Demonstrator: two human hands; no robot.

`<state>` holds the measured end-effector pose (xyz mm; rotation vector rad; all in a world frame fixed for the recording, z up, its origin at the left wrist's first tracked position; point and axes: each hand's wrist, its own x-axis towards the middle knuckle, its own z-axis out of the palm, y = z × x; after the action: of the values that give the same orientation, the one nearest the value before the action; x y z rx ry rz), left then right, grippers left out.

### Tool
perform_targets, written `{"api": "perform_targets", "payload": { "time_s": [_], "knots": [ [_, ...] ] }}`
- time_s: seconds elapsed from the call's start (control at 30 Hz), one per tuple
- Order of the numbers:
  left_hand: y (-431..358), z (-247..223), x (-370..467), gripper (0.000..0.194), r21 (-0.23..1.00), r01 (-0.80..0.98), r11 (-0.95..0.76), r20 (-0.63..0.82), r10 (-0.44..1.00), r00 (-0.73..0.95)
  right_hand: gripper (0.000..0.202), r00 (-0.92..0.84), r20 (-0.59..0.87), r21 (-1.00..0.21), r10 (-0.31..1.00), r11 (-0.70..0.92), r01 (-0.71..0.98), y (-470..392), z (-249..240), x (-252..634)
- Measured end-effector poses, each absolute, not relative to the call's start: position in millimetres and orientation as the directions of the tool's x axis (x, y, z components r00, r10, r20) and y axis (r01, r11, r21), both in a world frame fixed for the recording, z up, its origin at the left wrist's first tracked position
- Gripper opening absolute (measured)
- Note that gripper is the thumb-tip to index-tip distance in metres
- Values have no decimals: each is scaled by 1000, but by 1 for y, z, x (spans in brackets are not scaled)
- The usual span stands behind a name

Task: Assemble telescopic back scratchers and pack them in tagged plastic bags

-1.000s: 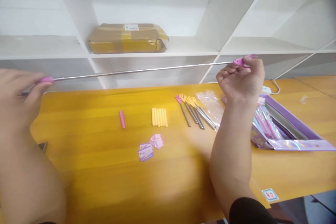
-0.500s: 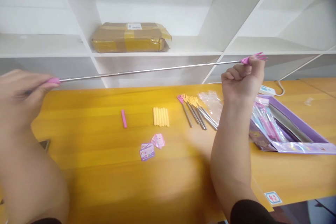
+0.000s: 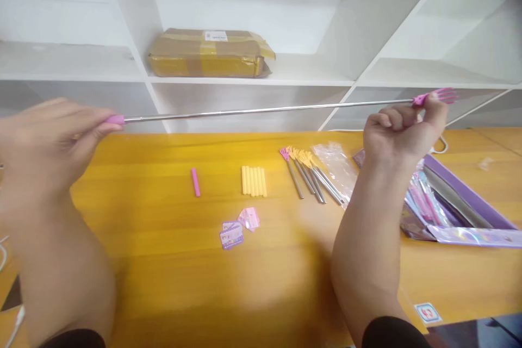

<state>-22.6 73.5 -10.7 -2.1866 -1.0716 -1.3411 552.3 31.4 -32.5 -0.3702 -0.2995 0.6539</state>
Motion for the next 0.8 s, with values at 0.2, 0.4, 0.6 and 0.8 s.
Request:
{"api": "perform_targets", "payload": {
  "time_s": [0.2, 0.4, 0.6, 0.8],
  "knots": [
    [56, -35, 65, 20, -34, 727, -686, 793, 424, 437, 41, 639, 321, -518, 699, 695, -499, 37, -37, 438],
    [35, -64, 141, 16, 89, 645, -759, 868, 377, 324, 63, 288, 379, -779, 879, 472, -413, 20, -56, 294],
    [33, -46, 116, 13, 26, 646, -763, 858, 349, 377, 71, 228, 395, -794, 890, 456, -402, 12, -46, 306],
    [34, -47, 118, 10, -16, 671, -741, 842, 352, 409, 69, 138, 386, -802, 912, 406, -439, 20, -55, 301]
  ]
}}
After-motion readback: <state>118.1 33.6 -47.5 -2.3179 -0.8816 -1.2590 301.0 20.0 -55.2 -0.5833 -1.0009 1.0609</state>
